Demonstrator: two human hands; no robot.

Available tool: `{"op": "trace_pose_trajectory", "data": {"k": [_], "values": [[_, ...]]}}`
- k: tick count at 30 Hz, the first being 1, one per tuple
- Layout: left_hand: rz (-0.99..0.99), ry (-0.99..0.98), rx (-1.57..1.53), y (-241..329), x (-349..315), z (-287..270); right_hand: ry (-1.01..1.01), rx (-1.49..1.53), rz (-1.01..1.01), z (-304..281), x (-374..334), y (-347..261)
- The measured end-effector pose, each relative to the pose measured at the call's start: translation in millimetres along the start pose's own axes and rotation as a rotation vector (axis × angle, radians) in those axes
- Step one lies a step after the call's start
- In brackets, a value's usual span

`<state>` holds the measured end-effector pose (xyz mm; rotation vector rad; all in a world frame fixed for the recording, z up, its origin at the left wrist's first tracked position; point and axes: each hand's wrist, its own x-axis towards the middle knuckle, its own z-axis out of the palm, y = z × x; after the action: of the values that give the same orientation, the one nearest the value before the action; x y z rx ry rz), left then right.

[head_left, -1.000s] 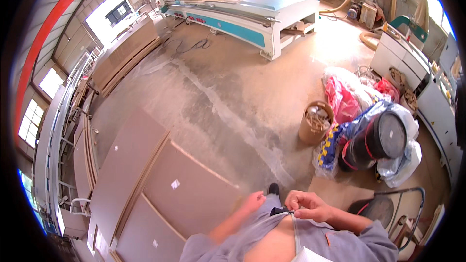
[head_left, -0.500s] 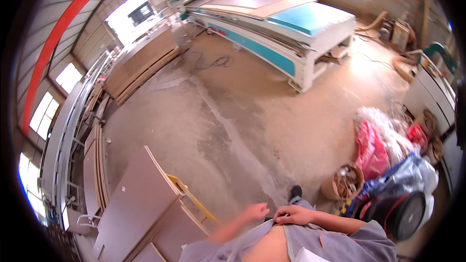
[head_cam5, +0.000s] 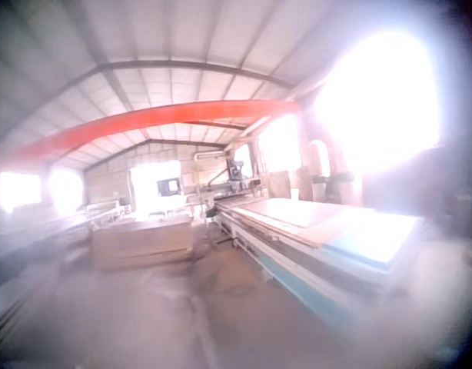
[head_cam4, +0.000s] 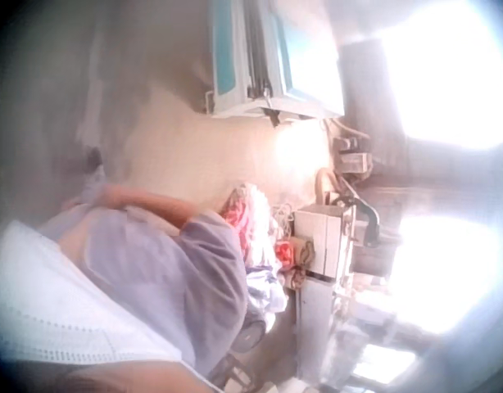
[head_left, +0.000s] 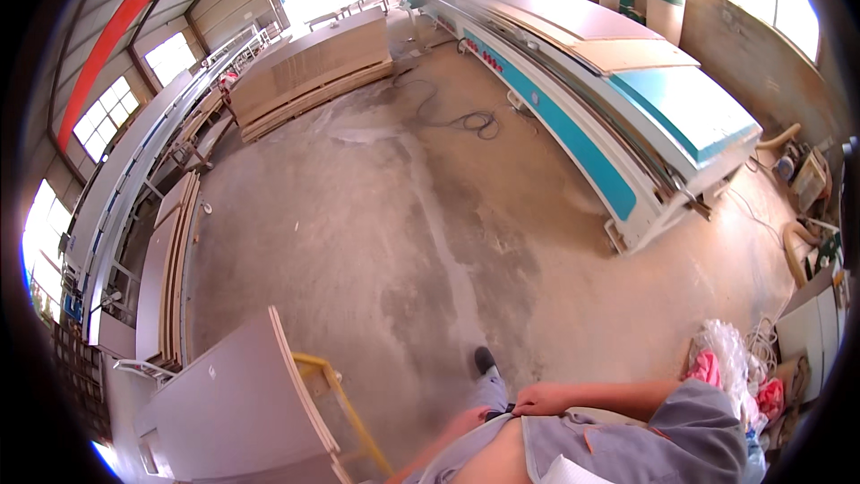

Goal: The person picks up and stacks several long wooden planks and panels in a workshop. They then use a handheld air blower to clean dust off a large panel resting on a machine.

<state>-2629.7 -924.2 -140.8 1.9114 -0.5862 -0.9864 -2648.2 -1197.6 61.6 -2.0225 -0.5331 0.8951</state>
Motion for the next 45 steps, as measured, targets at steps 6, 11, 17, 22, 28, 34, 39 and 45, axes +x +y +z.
{"op": "trace_pose_trajectory", "data": {"k": [6,11,17,22,28,34,39,45], "values": [[0.122,0.025,0.204,143,142,-200,0.130,0.196,0.064,-160,71,6],[0.077,0.350,0.143,192,232,-371,0.308,0.424,0.052,-298,144,1],[-0.219,0.412,-0.381,185,303,-468,0.286,0.619,-0.006,-441,258,38],[-0.317,0.205,-0.202,241,357,-572,0.041,0.398,-0.006,-589,359,33],[-0.085,0.231,-0.208,261,455,-674,-0.238,0.149,0.028,-738,492,60],[0.020,0.298,-0.062,219,585,-807,-0.270,0.166,0.139,-862,620,87],[-0.087,0.324,0.126,201,686,-918,0.101,-0.233,0.197,-933,702,94],[-0.202,0.352,0.044,209,783,-1051,0.161,0.213,0.033,-1050,798,110]]}}
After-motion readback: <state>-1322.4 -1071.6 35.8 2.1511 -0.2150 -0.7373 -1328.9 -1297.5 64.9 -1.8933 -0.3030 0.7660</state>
